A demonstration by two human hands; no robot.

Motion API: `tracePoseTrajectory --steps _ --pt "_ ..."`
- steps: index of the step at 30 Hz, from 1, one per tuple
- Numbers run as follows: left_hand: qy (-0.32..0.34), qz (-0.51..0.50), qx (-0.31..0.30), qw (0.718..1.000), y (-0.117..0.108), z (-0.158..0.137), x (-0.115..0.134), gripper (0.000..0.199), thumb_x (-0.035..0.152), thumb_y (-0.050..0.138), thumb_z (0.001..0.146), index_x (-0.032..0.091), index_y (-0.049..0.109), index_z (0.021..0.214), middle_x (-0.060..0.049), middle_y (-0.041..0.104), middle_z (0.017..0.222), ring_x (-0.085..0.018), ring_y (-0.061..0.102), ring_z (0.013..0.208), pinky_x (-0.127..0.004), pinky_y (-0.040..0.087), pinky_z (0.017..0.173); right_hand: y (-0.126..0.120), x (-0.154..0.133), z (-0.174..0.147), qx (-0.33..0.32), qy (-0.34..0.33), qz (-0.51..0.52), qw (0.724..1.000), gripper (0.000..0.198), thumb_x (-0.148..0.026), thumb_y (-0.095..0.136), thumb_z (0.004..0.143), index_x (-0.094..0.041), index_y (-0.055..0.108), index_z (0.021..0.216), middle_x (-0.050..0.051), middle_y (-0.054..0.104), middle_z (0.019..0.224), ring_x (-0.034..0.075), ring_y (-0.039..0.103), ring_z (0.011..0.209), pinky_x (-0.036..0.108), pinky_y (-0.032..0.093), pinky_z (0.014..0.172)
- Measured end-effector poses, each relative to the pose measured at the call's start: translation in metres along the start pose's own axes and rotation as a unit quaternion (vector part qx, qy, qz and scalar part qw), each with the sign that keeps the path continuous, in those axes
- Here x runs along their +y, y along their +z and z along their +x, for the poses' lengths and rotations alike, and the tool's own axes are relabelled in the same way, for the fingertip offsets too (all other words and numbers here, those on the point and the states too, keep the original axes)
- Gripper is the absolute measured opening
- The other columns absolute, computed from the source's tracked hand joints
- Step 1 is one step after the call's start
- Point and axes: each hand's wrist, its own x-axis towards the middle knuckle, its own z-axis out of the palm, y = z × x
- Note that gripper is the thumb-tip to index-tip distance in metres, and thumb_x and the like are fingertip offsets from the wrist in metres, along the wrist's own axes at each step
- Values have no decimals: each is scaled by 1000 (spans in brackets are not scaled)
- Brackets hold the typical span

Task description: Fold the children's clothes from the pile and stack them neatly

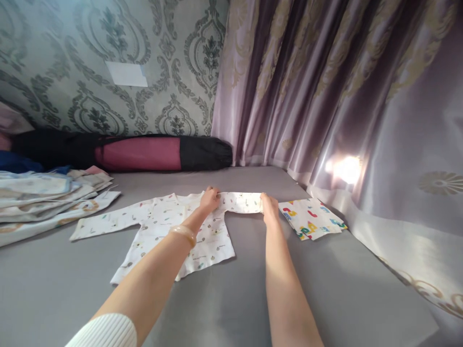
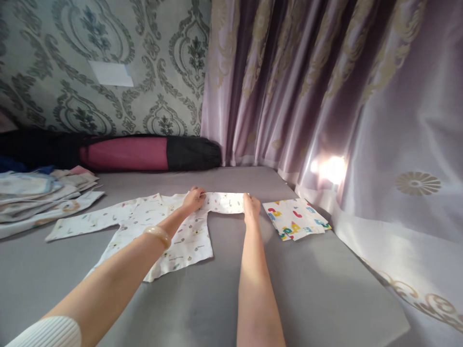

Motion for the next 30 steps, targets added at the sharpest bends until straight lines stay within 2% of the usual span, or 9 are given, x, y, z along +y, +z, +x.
tracePoseTrajectory --steps 3,8,14,16,19,22,25,30 --pt "-21 1 17 1000 1 -6 7 27 19 43 87 17 63 105 -12 57 111 -22 62 95 -31 47 84 3 -6 -1 -23 32 44 998 14 -35 45 77 -24 54 76 2 64 68 18 62 64 29 51 56" --pt "-28 6 40 999 -1 -13 13 30 22 46 87 12 53 115 -17 52 118 -25 62 95 -35 48 79 5 -16 -8 -46 82 150 984 7 -32 48 78 -25 50 79 1 66 76 16 64 67 27 54 58" --pt "97 -12 -18 995 -13 -24 -1 21 20 44 88 17 65 89 -10 65 96 -22 61 96 -33 46 89 7 -25 -15 -40 98 201 974 5 -26 48 79 -22 50 79 2 63 75 16 64 65 28 54 56" --pt "145 -26 -36 988 -16 -29 -9 22 22 45 87 18 66 93 -8 66 101 -20 61 100 -31 45 93 9 -26 -16 -35 102 225 968 4 -24 49 78 -21 51 78 1 62 71 16 63 63 28 53 54" --pt "195 -44 -48 979 -16 -38 -18 32 31 47 88 16 63 112 -12 62 122 -23 54 116 -35 40 103 11 -29 -18 -30 97 254 962 3 -22 50 77 -20 52 77 0 61 65 16 62 60 27 52 50" --pt "170 -28 -80 982 -14 -43 -21 47 38 48 88 16 53 129 -14 49 140 -28 40 133 -44 32 110 15 -34 -20 -42 97 283 953 5 -21 48 77 -19 53 78 -1 61 61 15 61 58 24 51 49" --pt "133 -9 -124 983 -15 -45 -19 53 42 46 90 20 43 138 -12 38 149 -31 27 140 -49 24 113 20 -40 -24 -66 93 307 945 6 -22 48 78 -19 53 79 -2 61 62 14 60 57 23 50 47" --pt "124 1 -147 981 -21 -44 -13 68 60 44 87 20 38 142 -15 30 153 -35 22 141 -53 22 111 33 -48 -35 -111 81 326 935 6 -23 50 77 -19 54 78 -2 63 65 13 62 58 21 50 47"
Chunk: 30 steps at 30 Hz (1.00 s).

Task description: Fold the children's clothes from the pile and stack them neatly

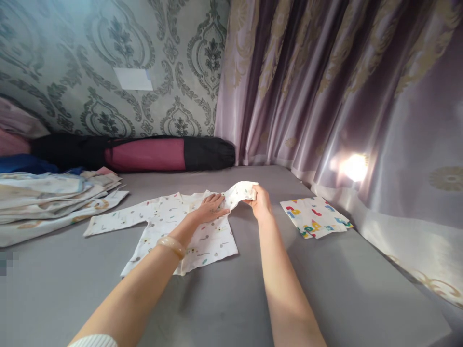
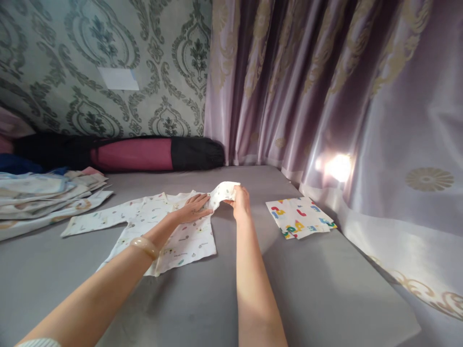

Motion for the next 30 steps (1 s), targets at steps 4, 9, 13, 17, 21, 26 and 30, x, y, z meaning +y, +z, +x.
tracePoseTrajectory --steps 4,9,13,17,21,26,30 --pt "-23 17 -18 999 -5 6 3 76 67 48 80 21 40 141 -17 31 152 -38 23 140 -56 22 109 15 8 -7 -34 7 18 999 7 -20 50 76 -18 55 80 -2 65 64 13 62 58 20 50 47" --pt "-21 5 -2 1000 -8 7 8 75 65 53 78 24 41 139 -15 36 148 -37 29 137 -55 25 108 28 14 -15 -45 30 18 998 6 -18 49 78 -17 55 80 -2 65 63 12 61 54 20 50 46" --pt "-16 -15 43 999 -13 -7 3 69 60 60 76 23 47 133 -15 43 143 -34 37 133 -48 32 107 32 17 -17 -54 36 12 998 6 -17 49 80 -18 55 83 -1 66 67 12 62 57 22 53 48" --pt "-35 -21 91 995 -24 -35 -18 66 52 59 80 18 45 135 -18 43 143 -32 40 133 -44 35 106 37 22 -15 -47 35 -14 998 5 -17 50 80 -18 53 83 -1 65 68 15 64 62 25 56 50" --pt "-70 -44 139 987 -36 -73 -40 52 40 52 86 16 48 132 -16 56 129 -26 55 116 -37 44 97 50 27 -10 -44 36 -31 998 4 -17 50 79 -18 53 82 0 63 68 16 64 61 27 56 48" --pt "-137 -67 181 972 -37 -111 -52 45 39 49 87 17 52 127 -12 62 120 -23 61 103 -35 48 89 73 37 -5 -41 36 -47 997 2 -19 50 80 -19 51 82 -1 61 66 14 62 59 26 55 49" --pt "-154 -49 179 970 -29 -121 -54 40 31 49 86 15 54 122 -14 62 121 -26 57 112 -37 45 95 92 53 -5 -30 30 -71 997 1 -20 50 80 -20 49 81 -2 60 66 14 62 61 27 56 52"
